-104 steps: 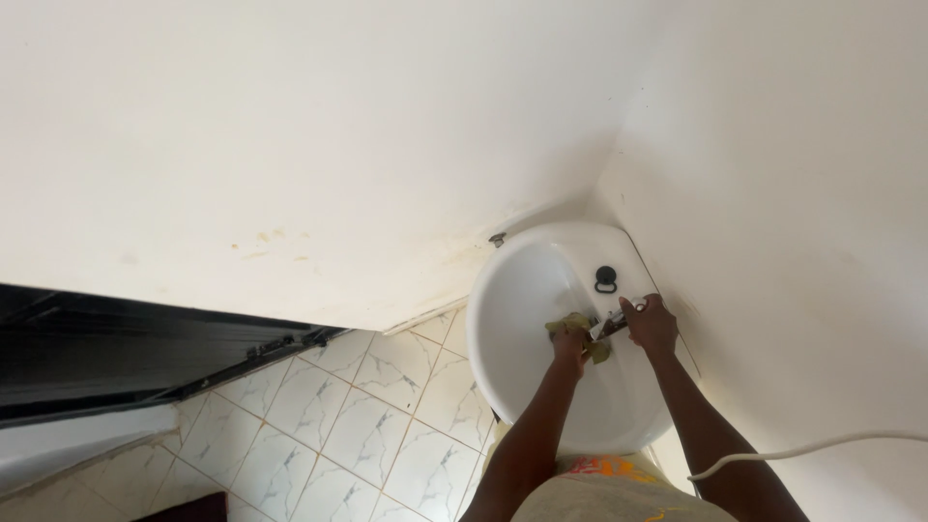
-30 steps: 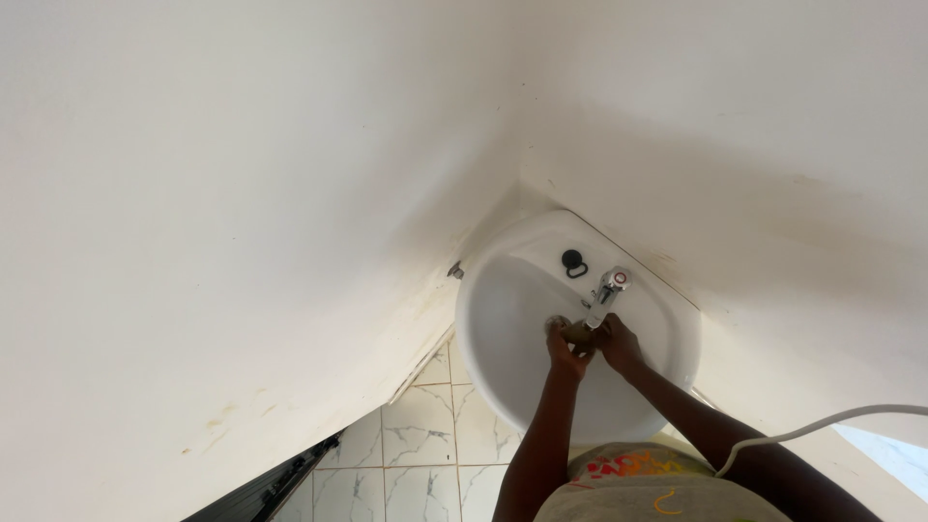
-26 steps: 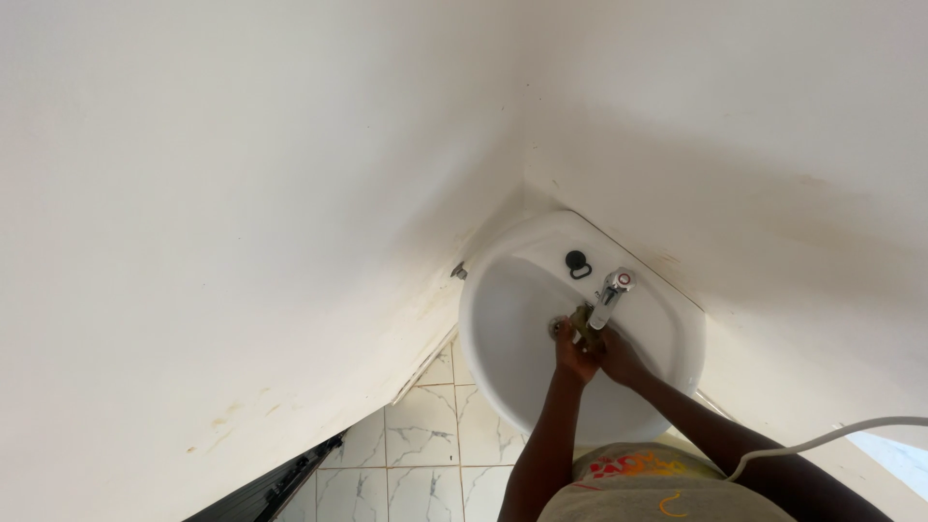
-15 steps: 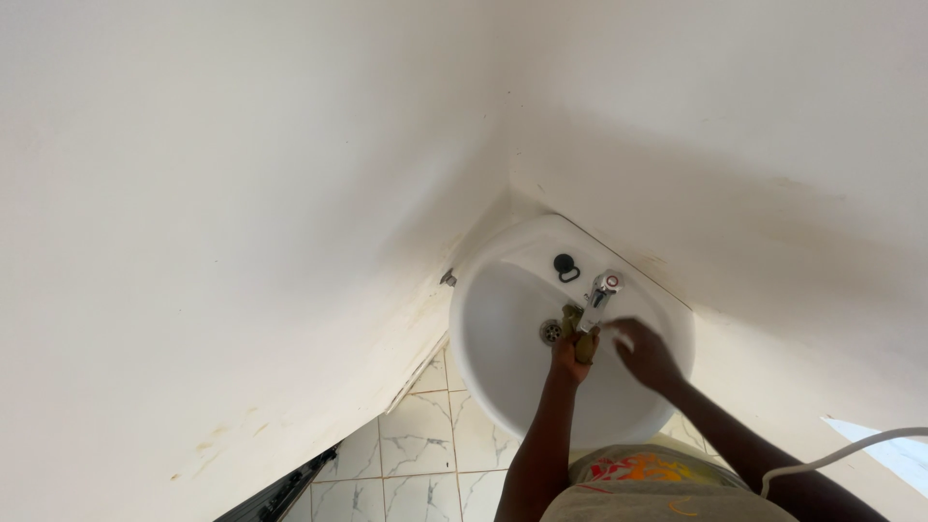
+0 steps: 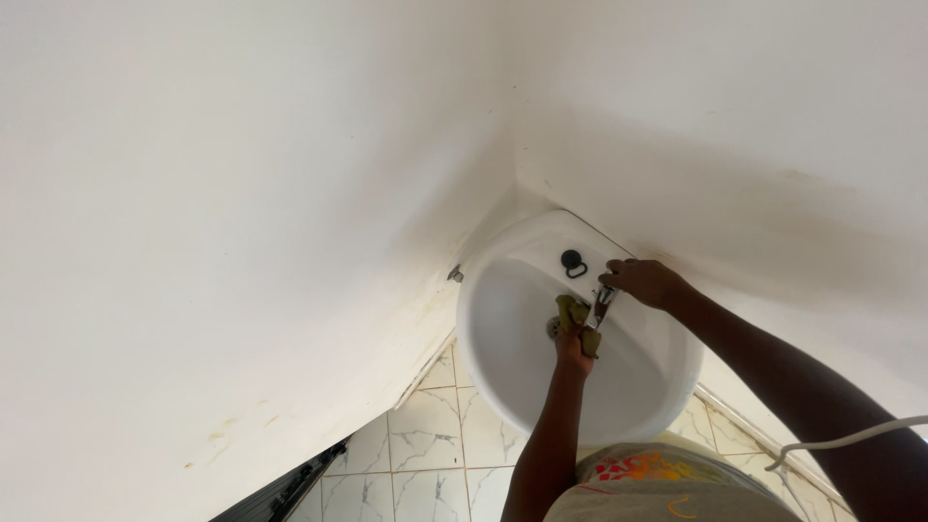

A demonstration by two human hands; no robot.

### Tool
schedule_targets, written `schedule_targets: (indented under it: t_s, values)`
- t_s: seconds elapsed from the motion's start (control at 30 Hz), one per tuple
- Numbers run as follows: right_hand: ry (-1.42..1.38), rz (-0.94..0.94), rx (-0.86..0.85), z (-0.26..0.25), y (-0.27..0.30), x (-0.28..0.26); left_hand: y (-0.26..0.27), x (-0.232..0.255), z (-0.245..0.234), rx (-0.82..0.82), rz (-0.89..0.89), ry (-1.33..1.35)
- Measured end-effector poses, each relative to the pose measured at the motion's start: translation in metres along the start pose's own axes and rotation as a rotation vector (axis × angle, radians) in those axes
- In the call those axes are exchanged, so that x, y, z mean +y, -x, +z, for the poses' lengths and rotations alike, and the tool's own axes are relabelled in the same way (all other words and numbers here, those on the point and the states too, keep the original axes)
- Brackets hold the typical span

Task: Cleaning a pedestal sink with a cloth.

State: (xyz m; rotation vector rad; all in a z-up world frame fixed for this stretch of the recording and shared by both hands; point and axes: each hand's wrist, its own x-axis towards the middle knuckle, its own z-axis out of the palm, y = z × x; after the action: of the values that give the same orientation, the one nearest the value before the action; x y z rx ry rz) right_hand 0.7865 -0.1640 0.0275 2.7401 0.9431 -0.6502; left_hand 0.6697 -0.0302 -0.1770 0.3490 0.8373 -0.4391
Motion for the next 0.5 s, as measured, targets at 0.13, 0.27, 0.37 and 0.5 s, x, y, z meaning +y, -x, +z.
schedule_targets:
  t_s: [0.13, 0.27, 0.37, 0.5]
  values:
    - [-0.016, 0.061, -0.144, -0.024, 0.0, -0.013, -0.005, 0.0, 0.0, -0.002, 0.032, 0.053]
    - [-0.103, 0.172, -0.04, -0.016, -0.003, -0.018, -0.026, -0.004, -0.003, 0.044, 0.026, 0.109]
    - [-0.133, 0.261, 0.025, -0.012, -0.006, -0.026, -0.03, -0.007, -0.005, 0.056, 0.03, 0.124]
    - [-0.217, 0.401, 0.014, -0.013, -0.016, -0.032, -0.026, -0.009, -0.004, 0.12, -0.016, 0.117]
